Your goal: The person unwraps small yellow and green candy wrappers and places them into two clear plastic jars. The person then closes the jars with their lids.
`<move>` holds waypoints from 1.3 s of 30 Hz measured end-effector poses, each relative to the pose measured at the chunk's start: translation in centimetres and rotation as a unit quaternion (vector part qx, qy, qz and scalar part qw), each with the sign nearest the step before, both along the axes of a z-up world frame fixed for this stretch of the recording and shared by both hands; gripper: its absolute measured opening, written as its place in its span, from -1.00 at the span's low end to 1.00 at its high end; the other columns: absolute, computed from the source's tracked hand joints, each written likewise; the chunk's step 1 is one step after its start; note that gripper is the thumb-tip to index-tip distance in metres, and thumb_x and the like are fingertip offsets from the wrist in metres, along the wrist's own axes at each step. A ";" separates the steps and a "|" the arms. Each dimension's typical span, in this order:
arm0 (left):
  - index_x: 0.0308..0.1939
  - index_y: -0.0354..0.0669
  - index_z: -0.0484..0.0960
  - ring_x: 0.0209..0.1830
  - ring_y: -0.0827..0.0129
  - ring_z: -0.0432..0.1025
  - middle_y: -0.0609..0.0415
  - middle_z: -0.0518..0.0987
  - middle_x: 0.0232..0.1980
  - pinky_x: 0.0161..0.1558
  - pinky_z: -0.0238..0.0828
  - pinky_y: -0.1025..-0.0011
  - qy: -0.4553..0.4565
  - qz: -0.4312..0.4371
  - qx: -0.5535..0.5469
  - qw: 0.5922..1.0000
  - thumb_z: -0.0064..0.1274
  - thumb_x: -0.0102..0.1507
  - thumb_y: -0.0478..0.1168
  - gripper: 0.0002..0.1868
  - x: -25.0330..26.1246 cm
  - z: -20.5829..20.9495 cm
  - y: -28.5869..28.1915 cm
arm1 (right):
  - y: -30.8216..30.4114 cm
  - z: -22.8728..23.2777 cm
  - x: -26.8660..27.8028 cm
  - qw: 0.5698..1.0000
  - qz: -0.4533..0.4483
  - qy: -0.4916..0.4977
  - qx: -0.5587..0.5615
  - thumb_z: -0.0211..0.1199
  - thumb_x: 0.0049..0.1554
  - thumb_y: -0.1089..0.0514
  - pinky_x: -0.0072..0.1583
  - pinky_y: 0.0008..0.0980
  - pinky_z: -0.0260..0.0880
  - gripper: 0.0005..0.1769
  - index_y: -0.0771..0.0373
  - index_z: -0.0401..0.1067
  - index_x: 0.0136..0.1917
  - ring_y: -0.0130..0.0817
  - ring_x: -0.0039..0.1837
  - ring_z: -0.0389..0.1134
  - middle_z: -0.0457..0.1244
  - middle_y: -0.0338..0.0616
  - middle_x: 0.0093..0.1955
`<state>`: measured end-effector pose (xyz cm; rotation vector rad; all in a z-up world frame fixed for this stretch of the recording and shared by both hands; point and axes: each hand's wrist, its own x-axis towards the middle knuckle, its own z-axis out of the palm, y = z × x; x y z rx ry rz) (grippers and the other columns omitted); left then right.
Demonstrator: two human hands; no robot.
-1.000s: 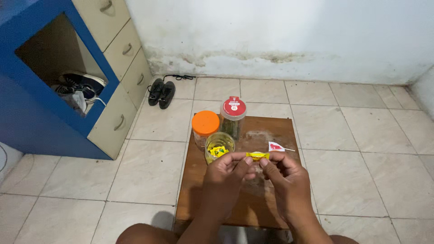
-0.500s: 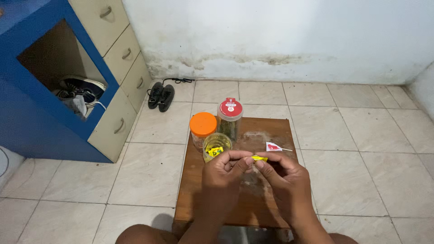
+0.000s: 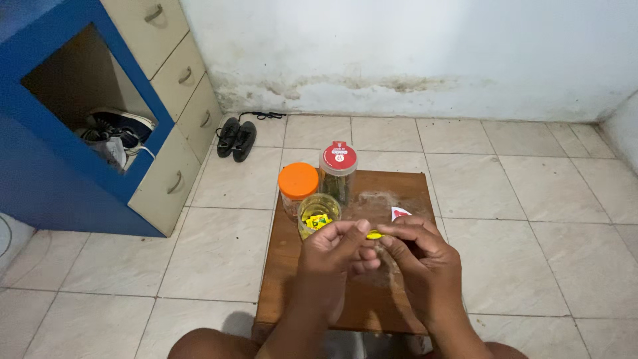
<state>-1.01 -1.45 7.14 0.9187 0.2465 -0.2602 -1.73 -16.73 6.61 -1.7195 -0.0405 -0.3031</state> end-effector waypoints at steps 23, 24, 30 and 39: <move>-0.18 -0.24 0.74 -0.30 0.60 0.54 0.19 0.73 -0.28 -0.20 0.49 0.57 -0.128 0.003 0.238 0.963 0.21 0.24 -0.23 -0.84 0.4 -2.3 0.9 | 0.7 -1.4 0.7 0.983 0.037 0.152 0.091 0.31 0.15 0.23 -0.14 -0.51 0.24 -0.87 0.33 0.59 -0.06 -0.56 -0.19 0.22 0.32 -0.30 -0.25; -0.21 -0.23 0.75 -0.32 0.61 0.54 0.19 0.73 -0.30 -0.22 0.49 0.57 -0.137 0.010 0.274 0.952 0.22 0.24 -0.22 -0.86 0.4 -2.5 1.0 | 0.7 -1.6 0.8 0.986 0.041 0.151 0.055 0.32 0.15 0.22 -0.16 -0.52 0.21 -0.88 0.32 0.59 -0.07 -0.57 -0.21 0.20 0.29 -0.33 -0.28; -0.28 -0.29 0.74 -0.39 0.57 0.46 0.08 0.66 -0.36 -0.28 0.45 0.51 -0.060 0.037 0.267 0.961 0.31 0.18 -0.24 -0.84 0.7 -4.0 2.2 | 2.5 -3.5 1.5 0.983 0.001 0.181 0.012 0.36 0.12 0.14 -0.25 -0.52 0.21 -0.85 0.29 0.54 -0.14 -0.62 -0.29 0.18 0.25 -0.37 -0.34; 0.13 -0.18 0.64 -0.12 0.53 0.57 0.10 0.72 -0.11 -0.06 0.48 0.53 0.031 0.124 0.342 0.931 0.00 0.34 -0.08 -0.63 2.0 -6.9 5.6 | 4.3 -4.6 6.9 0.936 -0.021 0.089 -0.341 0.36 0.15 0.04 -0.09 -0.23 0.39 -0.77 0.25 0.56 -0.06 -0.16 -0.20 0.40 0.40 0.00 -0.20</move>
